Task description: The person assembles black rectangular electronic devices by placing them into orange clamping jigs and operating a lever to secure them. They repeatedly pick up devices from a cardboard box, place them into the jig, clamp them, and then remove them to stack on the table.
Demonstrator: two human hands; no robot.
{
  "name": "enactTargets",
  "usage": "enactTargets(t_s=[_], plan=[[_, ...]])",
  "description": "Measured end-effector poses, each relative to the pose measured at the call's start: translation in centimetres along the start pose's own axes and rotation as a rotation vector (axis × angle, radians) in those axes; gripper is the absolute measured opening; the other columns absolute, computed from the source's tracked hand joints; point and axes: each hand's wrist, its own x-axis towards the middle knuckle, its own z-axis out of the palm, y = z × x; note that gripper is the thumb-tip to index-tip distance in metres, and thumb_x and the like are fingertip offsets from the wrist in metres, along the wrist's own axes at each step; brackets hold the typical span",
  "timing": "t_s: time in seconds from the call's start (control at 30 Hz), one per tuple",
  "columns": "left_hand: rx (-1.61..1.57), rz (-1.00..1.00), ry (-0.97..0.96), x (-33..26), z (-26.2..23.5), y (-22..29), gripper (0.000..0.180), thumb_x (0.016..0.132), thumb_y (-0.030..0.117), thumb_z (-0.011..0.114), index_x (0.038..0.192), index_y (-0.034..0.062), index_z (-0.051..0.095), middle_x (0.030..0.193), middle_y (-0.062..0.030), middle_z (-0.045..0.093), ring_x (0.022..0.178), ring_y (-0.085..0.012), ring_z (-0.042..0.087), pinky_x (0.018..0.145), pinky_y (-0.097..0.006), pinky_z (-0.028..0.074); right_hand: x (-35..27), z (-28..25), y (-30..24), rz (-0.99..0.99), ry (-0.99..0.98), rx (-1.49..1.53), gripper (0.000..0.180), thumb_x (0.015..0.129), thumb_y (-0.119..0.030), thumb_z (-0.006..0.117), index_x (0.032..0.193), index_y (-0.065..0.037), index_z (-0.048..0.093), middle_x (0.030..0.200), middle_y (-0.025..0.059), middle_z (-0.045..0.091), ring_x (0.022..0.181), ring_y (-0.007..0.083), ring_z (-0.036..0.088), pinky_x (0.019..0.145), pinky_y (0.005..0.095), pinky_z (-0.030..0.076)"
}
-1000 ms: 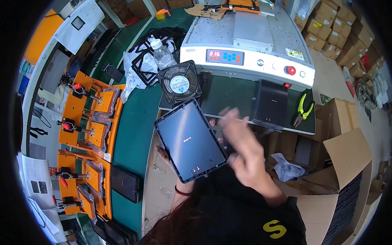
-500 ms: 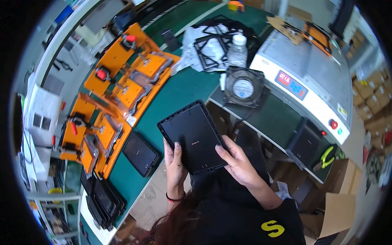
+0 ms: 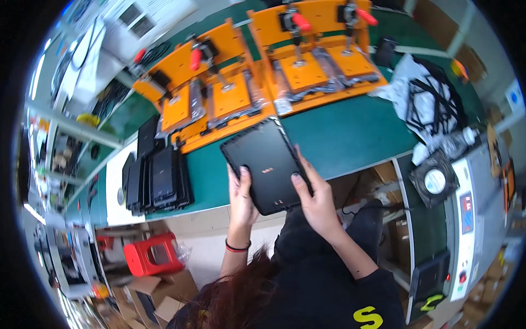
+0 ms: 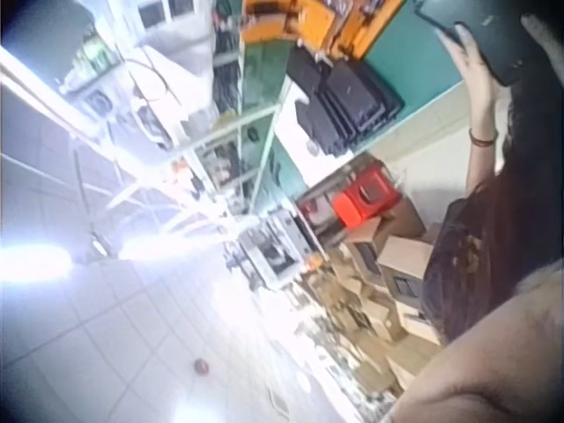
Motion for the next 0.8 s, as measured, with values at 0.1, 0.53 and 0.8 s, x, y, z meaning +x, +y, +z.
enactTargets(t_s=[0.1,0.53,0.8], plan=[[-0.152,-0.079,0.091,1.4,-4.8,2.9,0.048,0.097,0.026,0.047,0.138,0.01,0.028,0.125,-0.0095,0.05,0.11,-0.0185,0.053,0.09,-0.034,0.049,-2.2,4.0,1.6,-0.216,-0.197,-0.156,0.054,0.085,-0.011,0.062,0.135,-0.003,0.043,0.122,0.0217,0.054,0.109,0.0344,0.055,0.092,0.0335,0.044],[-0.097,-0.429,0.109,11.4,-19.8,11.5,0.023,0.093,0.016,0.048,0.102,-0.003,0.057,0.098,-0.0155,0.064,0.089,-0.0264,0.064,0.083,-0.035,0.054,5.3,23.1,4.7,-0.339,-0.245,0.114,0.023,0.089,-0.003,0.056,0.111,0.0,0.061,0.078,0.0162,0.066,0.069,0.0209,0.067,0.063,0.0304,0.052],[0.229,-0.221,0.202,5.7,-15.0,15.4,0.061,0.089,0.028,0.059,0.131,-0.0084,0.034,0.141,-0.0237,0.029,0.135,-0.0278,0.023,0.11,-0.042,0.022,13.4,28.4,8.2,-0.349,-0.176,-0.085,0.02,0.085,-0.008,0.06,0.102,0.002,0.063,0.075,0.0218,0.064,0.07,0.0346,0.064,0.063,0.0411,0.052]])
